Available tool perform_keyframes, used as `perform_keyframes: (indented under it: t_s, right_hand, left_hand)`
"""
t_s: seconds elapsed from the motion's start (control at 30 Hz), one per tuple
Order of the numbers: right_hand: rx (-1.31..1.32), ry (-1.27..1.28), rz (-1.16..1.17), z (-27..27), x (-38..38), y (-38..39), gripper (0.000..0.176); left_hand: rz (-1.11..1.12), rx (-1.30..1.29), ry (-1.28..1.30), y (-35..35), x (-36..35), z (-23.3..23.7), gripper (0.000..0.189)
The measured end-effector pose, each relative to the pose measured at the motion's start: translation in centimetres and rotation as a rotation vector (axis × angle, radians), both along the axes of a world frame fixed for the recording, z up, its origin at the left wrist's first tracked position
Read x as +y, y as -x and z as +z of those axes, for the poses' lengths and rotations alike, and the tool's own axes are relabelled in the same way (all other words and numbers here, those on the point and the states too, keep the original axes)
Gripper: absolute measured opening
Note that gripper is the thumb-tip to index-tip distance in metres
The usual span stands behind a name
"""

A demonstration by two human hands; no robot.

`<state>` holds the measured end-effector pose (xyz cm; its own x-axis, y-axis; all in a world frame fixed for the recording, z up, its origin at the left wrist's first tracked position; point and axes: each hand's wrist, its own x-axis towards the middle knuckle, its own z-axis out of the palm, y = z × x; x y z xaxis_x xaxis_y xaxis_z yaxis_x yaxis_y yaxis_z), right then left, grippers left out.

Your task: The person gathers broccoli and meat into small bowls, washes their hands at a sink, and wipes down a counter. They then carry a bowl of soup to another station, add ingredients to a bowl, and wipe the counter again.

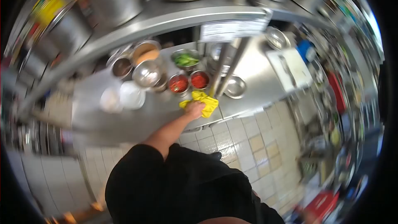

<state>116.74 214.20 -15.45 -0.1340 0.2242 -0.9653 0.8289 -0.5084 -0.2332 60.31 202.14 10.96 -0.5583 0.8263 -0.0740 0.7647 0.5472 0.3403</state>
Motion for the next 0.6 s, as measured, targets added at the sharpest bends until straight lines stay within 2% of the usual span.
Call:
perform_keyframes:
  t_s: [0.03,0.07,0.1,0.17,0.23,0.27,0.37,0.43,0.47,0.5,0.53,0.57,0.6]
  right_hand:
    - [0.062,-0.009,0.043,-0.2,4.7,0.5,0.03]
    - [0.125,-0.091,0.074,-0.1,9.3,0.8,0.029]
    - [0.197,-0.167,0.094,1.5,13.3,2.0,0.028]
    - [0.389,-0.182,0.131,1.9,21.2,3.8,0.024]
    - [0.304,-0.188,0.101,7.6,25.7,8.9,0.024]
    - [0.294,-0.194,0.138,9.0,27.5,10.9,0.024]
    - [0.259,-0.19,0.274,10.5,31.5,15.8,0.023]
    - [0.221,-0.185,0.357,10.5,32.5,18.0,0.023]
    - [0.199,-0.184,0.404,10.4,32.5,19.0,0.023]
    - [0.182,-0.18,0.453,10.2,32.1,20.2,0.023]
    - [0.166,-0.176,0.503,9.9,31.4,21.7,0.023]
    - [0.15,-0.181,0.559,9.6,30.4,22.8,0.023]
    - [0.122,-0.225,0.653,9.0,29.2,24.2,0.023]
  left_hand:
    - [0.072,0.008,-0.005,-0.6,0.1,-0.3,0.014]
    - [0.098,0.04,-0.148,-1.2,-0.3,-0.6,0.012]
    - [0.178,-0.016,-0.116,-2.1,-0.5,0.5,0.015]
    - [0.246,0.033,-0.186,-4.9,-1.6,1.5,0.031]
    - [0.326,0.105,-0.353,-9.2,-3.5,2.6,0.043]
    - [0.365,0.155,-0.431,-11.0,-4.4,2.8,0.049]
    - [0.666,0.214,-0.444,-16.2,-10.0,2.5,0.056]
    - [1.021,0.116,-0.326,-19.0,-15.3,-1.9,0.055]
    - [1.247,-0.077,-0.192,-21.1,-18.0,-1.8,0.057]
    - [1.303,0.256,-0.227,-24.7,-21.5,-4.2,0.043]
    - [1.483,0.045,-0.194,-28.2,-25.3,-6.0,0.046]
    - [1.66,-0.071,-0.054,-32.1,-28.3,-7.4,0.046]
    - [1.651,-0.362,0.288,-35.4,-31.9,-7.8,0.043]
